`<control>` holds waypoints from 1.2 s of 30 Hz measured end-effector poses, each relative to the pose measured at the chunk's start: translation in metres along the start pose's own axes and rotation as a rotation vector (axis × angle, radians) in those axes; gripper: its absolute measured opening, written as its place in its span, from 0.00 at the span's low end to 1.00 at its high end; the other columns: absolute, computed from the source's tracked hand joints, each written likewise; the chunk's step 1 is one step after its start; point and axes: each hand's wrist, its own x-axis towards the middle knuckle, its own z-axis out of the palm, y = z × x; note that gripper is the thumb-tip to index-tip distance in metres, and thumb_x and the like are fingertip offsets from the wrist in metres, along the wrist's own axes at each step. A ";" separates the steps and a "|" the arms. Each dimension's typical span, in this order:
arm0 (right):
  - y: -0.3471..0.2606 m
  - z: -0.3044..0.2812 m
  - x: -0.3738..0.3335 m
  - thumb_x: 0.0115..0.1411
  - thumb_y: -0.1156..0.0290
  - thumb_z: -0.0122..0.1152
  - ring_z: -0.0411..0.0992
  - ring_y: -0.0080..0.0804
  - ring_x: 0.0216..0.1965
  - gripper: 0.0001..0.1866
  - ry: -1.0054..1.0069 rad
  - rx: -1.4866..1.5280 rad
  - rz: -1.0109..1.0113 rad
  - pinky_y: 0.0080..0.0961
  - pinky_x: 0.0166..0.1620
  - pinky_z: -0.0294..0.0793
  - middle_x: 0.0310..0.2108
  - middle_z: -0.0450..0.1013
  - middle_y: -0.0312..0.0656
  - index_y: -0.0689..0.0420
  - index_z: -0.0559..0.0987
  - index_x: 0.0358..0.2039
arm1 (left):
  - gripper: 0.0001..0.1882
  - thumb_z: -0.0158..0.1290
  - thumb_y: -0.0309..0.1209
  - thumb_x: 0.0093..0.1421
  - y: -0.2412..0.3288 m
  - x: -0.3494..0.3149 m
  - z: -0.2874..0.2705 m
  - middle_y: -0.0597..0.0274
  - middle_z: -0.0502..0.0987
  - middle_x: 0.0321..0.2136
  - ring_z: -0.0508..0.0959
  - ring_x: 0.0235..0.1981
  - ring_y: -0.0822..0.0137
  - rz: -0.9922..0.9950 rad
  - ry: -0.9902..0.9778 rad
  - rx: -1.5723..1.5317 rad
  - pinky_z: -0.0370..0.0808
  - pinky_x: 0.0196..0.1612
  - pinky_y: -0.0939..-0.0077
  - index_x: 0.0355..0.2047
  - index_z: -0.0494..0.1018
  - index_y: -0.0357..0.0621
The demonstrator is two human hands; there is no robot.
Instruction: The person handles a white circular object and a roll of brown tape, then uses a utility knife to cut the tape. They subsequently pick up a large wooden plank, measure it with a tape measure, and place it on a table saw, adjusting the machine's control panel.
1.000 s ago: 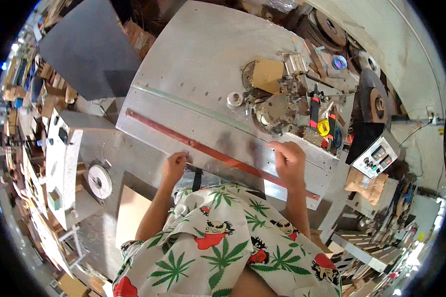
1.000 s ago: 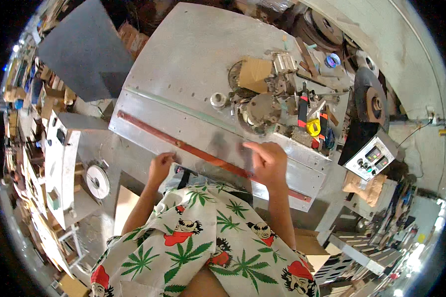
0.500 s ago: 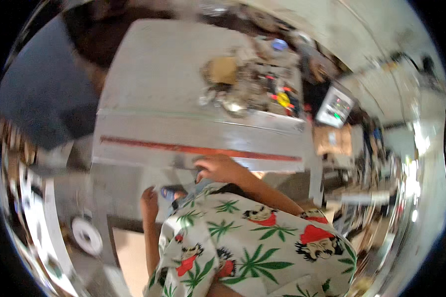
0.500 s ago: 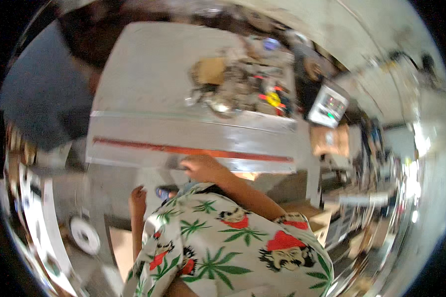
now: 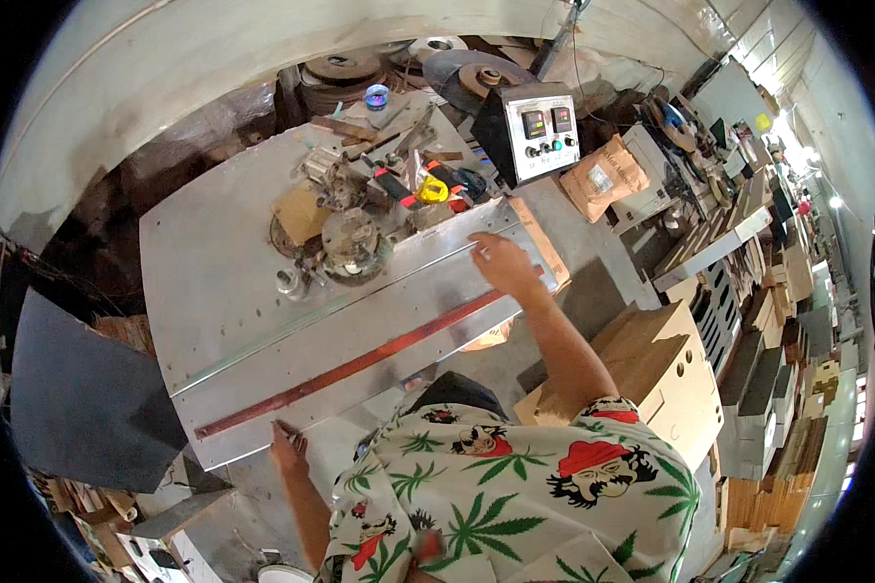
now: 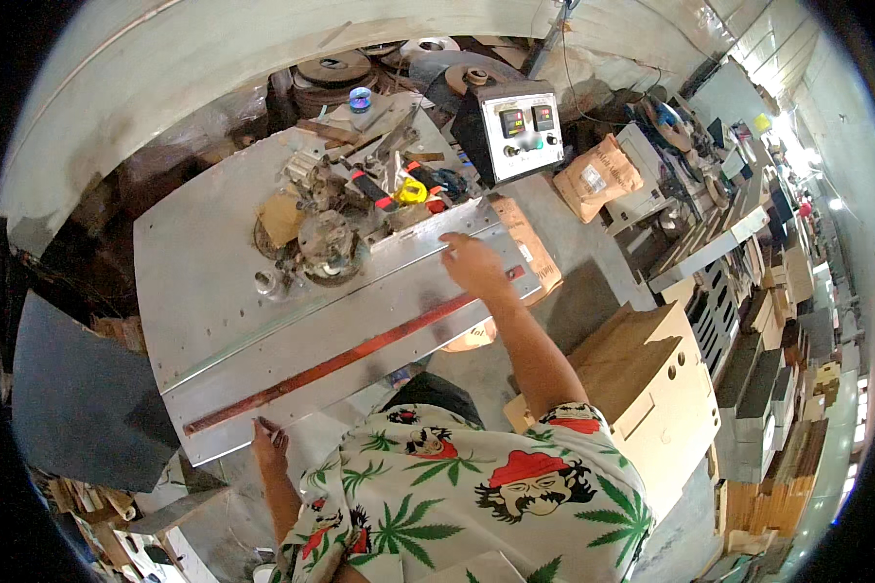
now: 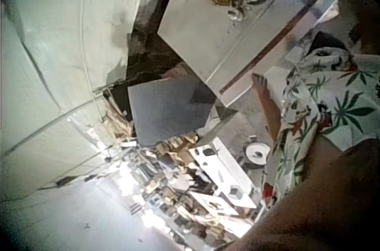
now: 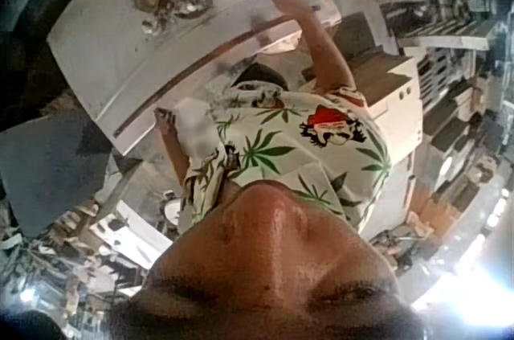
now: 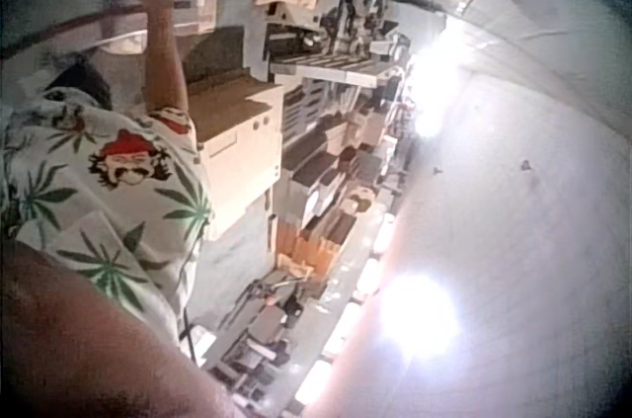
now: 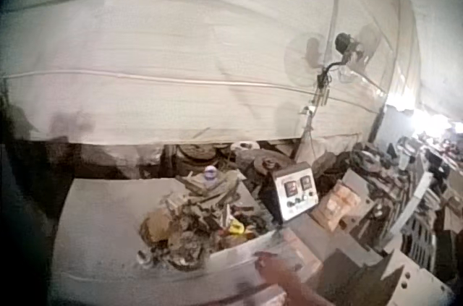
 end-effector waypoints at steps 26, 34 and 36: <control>0.263 -0.090 0.225 0.75 0.56 0.55 0.70 0.66 0.65 0.29 0.593 0.107 0.253 0.56 0.65 0.73 0.65 0.73 0.59 0.52 0.72 0.72 | 0.39 0.61 0.71 0.63 -0.039 0.014 0.052 0.65 0.77 0.43 0.77 0.41 0.66 0.023 0.342 -0.186 0.74 0.42 0.62 0.55 0.77 0.49; 0.274 -0.081 0.231 0.77 0.51 0.55 0.70 0.67 0.67 0.32 0.585 0.106 0.205 0.54 0.66 0.73 0.67 0.70 0.64 0.54 0.70 0.74 | 0.38 0.60 0.70 0.65 -0.037 0.020 0.051 0.66 0.78 0.49 0.77 0.47 0.65 -0.014 0.409 -0.221 0.75 0.48 0.59 0.57 0.77 0.51; 0.275 -0.081 0.231 0.76 0.51 0.56 0.70 0.67 0.67 0.32 0.600 0.105 0.192 0.54 0.66 0.73 0.66 0.71 0.64 0.52 0.70 0.74 | 0.38 0.59 0.70 0.66 -0.039 0.023 0.048 0.66 0.79 0.48 0.78 0.45 0.65 -0.020 0.406 -0.251 0.76 0.46 0.60 0.58 0.77 0.52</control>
